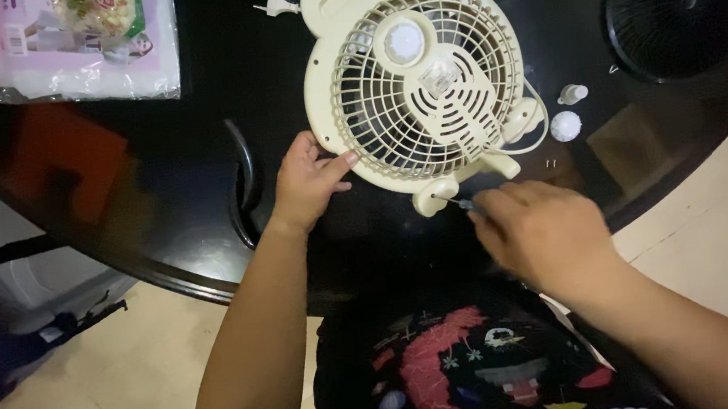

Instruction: The person uses a screwdriver to remove screws from the back of a small white electric fan, detaches the rear grille, and then reattaches it by inserting and tightening the screws. The fan is handled and rotated during the process.

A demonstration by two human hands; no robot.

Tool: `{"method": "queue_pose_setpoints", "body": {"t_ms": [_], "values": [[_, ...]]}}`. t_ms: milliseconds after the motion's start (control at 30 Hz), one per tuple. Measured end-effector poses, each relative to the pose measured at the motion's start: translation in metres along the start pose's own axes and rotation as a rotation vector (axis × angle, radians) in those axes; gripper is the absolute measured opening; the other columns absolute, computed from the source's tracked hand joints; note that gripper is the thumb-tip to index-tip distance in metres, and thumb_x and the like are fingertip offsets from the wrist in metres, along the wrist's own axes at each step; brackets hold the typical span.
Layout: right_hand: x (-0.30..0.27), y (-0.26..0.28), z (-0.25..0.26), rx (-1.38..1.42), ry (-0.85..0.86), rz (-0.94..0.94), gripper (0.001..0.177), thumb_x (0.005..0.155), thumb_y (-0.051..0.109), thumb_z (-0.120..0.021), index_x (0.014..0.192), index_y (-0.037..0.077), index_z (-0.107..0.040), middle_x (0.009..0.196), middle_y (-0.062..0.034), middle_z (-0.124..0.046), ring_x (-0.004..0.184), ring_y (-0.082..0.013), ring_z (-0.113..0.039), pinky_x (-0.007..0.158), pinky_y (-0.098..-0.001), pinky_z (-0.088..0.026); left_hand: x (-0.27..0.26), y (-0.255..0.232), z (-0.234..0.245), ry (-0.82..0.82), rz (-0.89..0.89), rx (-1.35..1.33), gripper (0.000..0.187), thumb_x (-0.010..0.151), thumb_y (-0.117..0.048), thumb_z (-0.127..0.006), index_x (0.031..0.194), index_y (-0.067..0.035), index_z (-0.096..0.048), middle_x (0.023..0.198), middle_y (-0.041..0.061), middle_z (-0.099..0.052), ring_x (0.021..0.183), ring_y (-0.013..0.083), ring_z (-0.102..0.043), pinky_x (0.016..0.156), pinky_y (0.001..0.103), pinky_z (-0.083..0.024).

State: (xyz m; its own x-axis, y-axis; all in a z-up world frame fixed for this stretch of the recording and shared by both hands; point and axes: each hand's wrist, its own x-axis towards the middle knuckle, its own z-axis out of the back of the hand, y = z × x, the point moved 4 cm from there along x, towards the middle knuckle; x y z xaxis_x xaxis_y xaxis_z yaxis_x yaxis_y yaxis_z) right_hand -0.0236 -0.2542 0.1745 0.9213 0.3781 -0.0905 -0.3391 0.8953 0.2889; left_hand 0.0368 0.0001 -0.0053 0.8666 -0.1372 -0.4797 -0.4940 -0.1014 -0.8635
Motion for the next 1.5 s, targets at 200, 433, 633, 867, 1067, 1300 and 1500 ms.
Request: {"method": "queue_pose_setpoints", "body": {"t_ms": [200, 433, 633, 867, 1067, 1300, 1500], "values": [[0.018, 0.024, -0.007, -0.120, -0.008, 0.206, 0.014, 0.088, 0.023, -0.072, 0.081, 0.010, -0.068, 0.071, -0.0071, -0.069, 0.067, -0.0266, -0.070, 0.062, -0.0412, -0.056, 0.004, 0.009, 0.003, -0.023, 0.040, 0.051, 0.044, 0.086, -0.013, -0.077, 0.120, -0.001, -0.052, 0.118, 0.012, -0.070, 0.100, 0.0190, -0.073, 0.070, 0.033, -0.063], [0.004, 0.000, 0.024, 0.045, 0.054, -0.067, 0.028, 0.085, 0.037, -0.074, 0.081, 0.010, -0.074, 0.071, -0.0123, -0.073, 0.061, -0.0304, -0.069, 0.054, -0.0410, -0.053, -0.014, 0.019, -0.004, -0.111, -0.013, 0.037, 0.045, 0.084, -0.011, -0.079, 0.120, 0.000, -0.055, 0.114, 0.011, -0.072, 0.098, 0.0194, -0.071, 0.075, 0.034, -0.059], [-0.013, -0.073, 0.045, 0.664, -0.120, -0.678, 0.020, 0.097, 0.021, -0.070, 0.101, 0.002, -0.074, 0.076, -0.0078, -0.071, 0.064, -0.0118, -0.064, 0.055, -0.0276, -0.048, -0.105, 0.042, -0.023, -0.130, 0.046, 0.076, 0.043, 0.080, -0.009, -0.079, 0.116, 0.000, -0.059, 0.104, 0.010, -0.076, 0.092, 0.0183, -0.073, 0.079, 0.034, -0.061], [0.021, -0.068, 0.036, 0.725, -0.211, -0.491, 0.023, 0.102, 0.017, -0.073, 0.110, -0.004, -0.072, 0.085, -0.0095, -0.070, 0.073, -0.0103, -0.063, 0.063, -0.0231, -0.048, -0.125, -0.012, 0.049, -0.443, 0.025, 0.550, 0.015, 0.094, -0.013, -0.064, 0.106, -0.005, -0.071, 0.097, 0.011, -0.078, 0.090, 0.0229, -0.076, 0.081, 0.034, -0.058], [0.077, -0.031, 0.039, 0.461, -0.092, -0.403, 0.027, 0.096, 0.021, -0.075, 0.115, 0.001, -0.073, 0.091, -0.0136, -0.075, 0.078, -0.0177, -0.071, 0.066, -0.0307, -0.054, -0.051, -0.088, 0.031, -0.473, -0.398, 0.682, 0.034, 0.088, -0.022, -0.072, 0.117, -0.005, -0.070, 0.119, 0.015, -0.068, 0.107, 0.0325, -0.067, 0.090, 0.039, -0.054], [0.135, -0.001, 0.041, 0.228, -0.025, -0.061, 0.025, 0.096, 0.020, -0.071, 0.116, 0.004, -0.074, 0.101, -0.0180, -0.076, 0.083, -0.0306, -0.075, 0.077, -0.0392, -0.057, 0.001, -0.086, 0.012, 0.003, 0.031, 0.721, 0.039, 0.087, -0.031, -0.074, 0.119, -0.009, -0.075, 0.110, 0.016, -0.077, 0.101, 0.0298, -0.076, 0.091, 0.038, -0.057], [0.141, 0.001, 0.029, 0.205, 0.069, -0.114, 0.024, 0.093, 0.021, -0.069, 0.114, 0.011, -0.074, 0.102, -0.0133, -0.076, 0.081, -0.0300, -0.076, 0.075, -0.0406, -0.058, -0.018, -0.084, 0.013, -0.087, -0.007, 0.615, 0.039, 0.085, -0.030, -0.074, 0.119, -0.011, -0.074, 0.103, 0.015, -0.078, 0.094, 0.0261, -0.076, 0.086, 0.036, -0.056]]}}
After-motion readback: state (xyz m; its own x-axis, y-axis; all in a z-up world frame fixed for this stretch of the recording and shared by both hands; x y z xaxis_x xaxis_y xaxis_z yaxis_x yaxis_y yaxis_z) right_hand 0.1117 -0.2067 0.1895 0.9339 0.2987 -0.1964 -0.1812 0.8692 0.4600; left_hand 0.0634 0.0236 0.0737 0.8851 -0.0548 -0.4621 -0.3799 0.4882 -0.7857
